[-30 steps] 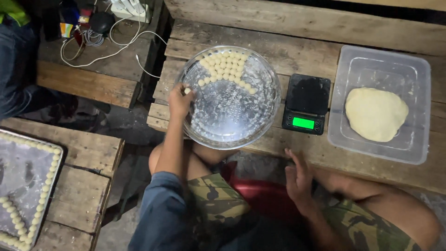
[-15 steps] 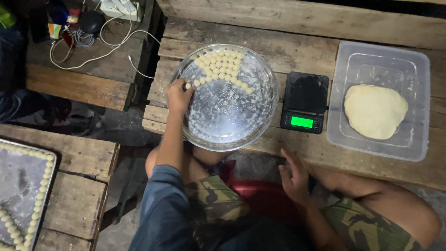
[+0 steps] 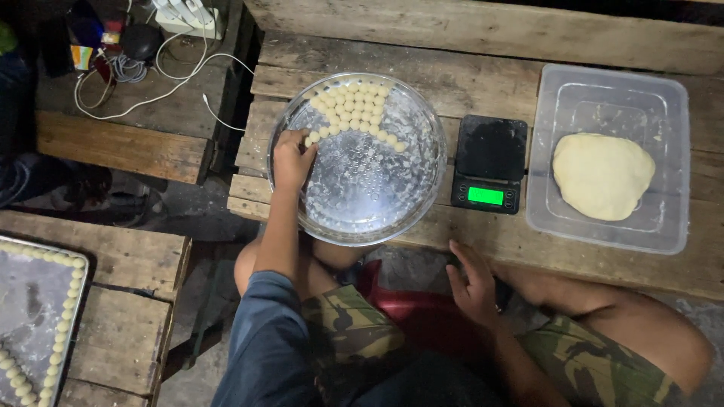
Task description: The person tears small pieces of dough from a larger mass in a plastic container, weighs each piece on a digital scale, rolls it into a ball between the palms, and places it on a floured metal tray. The process repeats throughout the clip.
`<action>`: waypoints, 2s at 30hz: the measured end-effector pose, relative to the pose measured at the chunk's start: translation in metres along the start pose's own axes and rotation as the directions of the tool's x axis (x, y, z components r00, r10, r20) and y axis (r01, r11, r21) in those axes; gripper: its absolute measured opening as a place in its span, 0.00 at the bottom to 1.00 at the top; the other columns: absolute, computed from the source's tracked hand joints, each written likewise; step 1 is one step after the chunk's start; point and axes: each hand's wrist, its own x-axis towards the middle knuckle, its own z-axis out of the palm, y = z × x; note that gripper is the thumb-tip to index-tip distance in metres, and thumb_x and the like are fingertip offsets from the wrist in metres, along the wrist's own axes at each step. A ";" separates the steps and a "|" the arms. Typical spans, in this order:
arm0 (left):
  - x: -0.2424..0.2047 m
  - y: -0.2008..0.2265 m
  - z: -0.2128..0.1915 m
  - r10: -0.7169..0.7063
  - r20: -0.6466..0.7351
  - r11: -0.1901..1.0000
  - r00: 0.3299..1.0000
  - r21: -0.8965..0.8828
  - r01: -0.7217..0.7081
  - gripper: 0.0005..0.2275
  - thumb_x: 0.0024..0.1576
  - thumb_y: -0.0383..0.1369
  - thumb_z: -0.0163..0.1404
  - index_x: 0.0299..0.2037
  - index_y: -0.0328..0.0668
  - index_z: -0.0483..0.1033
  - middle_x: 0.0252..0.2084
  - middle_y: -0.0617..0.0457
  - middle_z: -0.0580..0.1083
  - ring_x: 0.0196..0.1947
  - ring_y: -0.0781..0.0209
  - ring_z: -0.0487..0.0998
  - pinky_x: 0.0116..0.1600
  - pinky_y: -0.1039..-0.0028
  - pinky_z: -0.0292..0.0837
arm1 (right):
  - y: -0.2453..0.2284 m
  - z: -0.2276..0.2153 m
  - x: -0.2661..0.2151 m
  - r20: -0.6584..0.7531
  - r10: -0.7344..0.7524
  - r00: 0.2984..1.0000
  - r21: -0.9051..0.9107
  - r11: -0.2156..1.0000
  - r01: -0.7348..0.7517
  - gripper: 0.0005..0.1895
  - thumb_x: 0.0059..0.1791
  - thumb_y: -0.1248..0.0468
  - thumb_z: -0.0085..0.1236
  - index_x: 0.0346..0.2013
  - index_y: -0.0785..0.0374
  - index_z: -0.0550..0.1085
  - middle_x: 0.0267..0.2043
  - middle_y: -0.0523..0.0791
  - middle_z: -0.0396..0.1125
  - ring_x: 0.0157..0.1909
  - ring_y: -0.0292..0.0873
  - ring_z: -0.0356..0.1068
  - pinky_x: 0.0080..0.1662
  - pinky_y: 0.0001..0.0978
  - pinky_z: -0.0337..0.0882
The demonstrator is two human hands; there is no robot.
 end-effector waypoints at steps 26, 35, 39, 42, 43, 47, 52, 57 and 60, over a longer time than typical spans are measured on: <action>-0.053 0.041 -0.001 -0.035 -0.007 0.958 0.999 0.284 0.036 0.21 0.59 0.22 0.53 0.63 0.41 0.72 0.63 0.37 0.70 0.66 0.39 0.69 0.64 0.49 0.70 | 0.040 -0.048 0.012 -0.040 -0.189 0.981 -0.415 0.896 0.155 0.13 0.52 0.66 0.56 0.50 0.68 0.78 0.49 0.63 0.72 0.56 0.71 0.69 0.64 0.63 0.66; -0.225 0.171 0.090 0.510 0.569 0.858 0.646 -0.288 -0.425 0.04 0.54 0.35 0.57 0.29 0.56 0.84 0.36 0.53 0.82 0.32 0.54 0.80 0.33 0.60 0.68 | 0.082 -0.224 0.006 -0.425 -0.114 0.898 -0.486 0.865 -0.120 0.13 0.60 0.78 0.57 0.60 0.84 0.74 0.55 0.66 0.70 0.55 0.68 0.69 0.62 0.55 0.68; -0.209 0.267 0.076 0.767 0.427 0.627 0.479 -0.657 -0.419 0.18 0.61 0.27 0.52 0.62 0.46 0.72 0.54 0.41 0.79 0.49 0.44 0.83 0.51 0.62 0.73 | 0.123 -0.225 -0.015 -0.469 0.070 0.880 -0.451 0.838 -0.307 0.13 0.60 0.71 0.59 0.60 0.72 0.77 0.57 0.58 0.73 0.58 0.61 0.71 0.62 0.48 0.66; -0.196 0.310 0.109 0.556 0.749 0.790 0.360 -0.342 -0.509 0.30 0.48 0.49 0.61 0.62 0.58 0.71 0.48 0.49 0.81 0.50 0.49 0.83 0.53 0.56 0.78 | 0.145 -0.206 -0.014 -0.535 0.109 0.838 -0.441 0.809 -0.387 0.13 0.54 0.67 0.69 0.54 0.62 0.81 0.50 0.52 0.76 0.54 0.57 0.74 0.57 0.45 0.71; -0.188 0.329 0.115 0.713 0.593 0.638 0.375 -0.326 -0.697 0.21 0.54 0.40 0.56 0.58 0.50 0.74 0.50 0.44 0.80 0.51 0.45 0.82 0.54 0.55 0.77 | 0.152 -0.198 -0.009 -0.521 0.051 0.852 -0.565 0.728 -0.389 0.15 0.50 0.65 0.72 0.51 0.58 0.81 0.49 0.47 0.76 0.52 0.52 0.75 0.55 0.44 0.70; -0.151 0.347 0.243 0.923 0.239 0.365 0.302 -0.289 -0.885 0.16 0.65 0.30 0.47 0.62 0.35 0.71 0.66 0.33 0.69 0.66 0.34 0.69 0.65 0.49 0.69 | 0.147 -0.184 0.016 -0.459 -0.120 0.880 -0.713 0.641 -0.285 0.18 0.49 0.59 0.71 0.51 0.59 0.79 0.52 0.42 0.74 0.54 0.46 0.73 0.53 0.39 0.69; -0.134 0.394 0.287 0.872 0.422 0.252 0.247 0.047 -0.967 0.52 0.41 0.47 0.74 0.75 0.47 0.54 0.78 0.40 0.49 0.78 0.43 0.51 0.76 0.50 0.57 | 0.165 -0.183 0.019 -0.461 0.079 0.884 -0.645 0.654 -0.395 0.37 0.44 0.51 0.70 0.64 0.62 0.72 0.60 0.51 0.69 0.61 0.53 0.68 0.62 0.47 0.61; -0.140 0.390 0.333 0.868 0.430 0.207 0.248 0.140 -0.968 0.43 0.50 0.54 0.66 0.73 0.52 0.58 0.79 0.46 0.49 0.78 0.49 0.50 0.77 0.50 0.56 | 0.185 -0.184 0.028 -0.380 0.048 0.924 -0.703 0.634 -0.323 0.40 0.45 0.57 0.71 0.68 0.72 0.68 0.62 0.59 0.68 0.64 0.59 0.67 0.66 0.58 0.55; -0.140 0.393 0.321 0.807 0.534 0.241 0.251 0.091 -0.966 0.36 0.61 0.53 0.56 0.75 0.51 0.56 0.79 0.47 0.49 0.80 0.50 0.47 0.79 0.51 0.51 | 0.203 -0.188 0.033 -0.366 0.336 0.868 -0.519 0.701 -0.490 0.35 0.49 0.55 0.64 0.69 0.63 0.68 0.67 0.55 0.65 0.69 0.57 0.61 0.70 0.55 0.46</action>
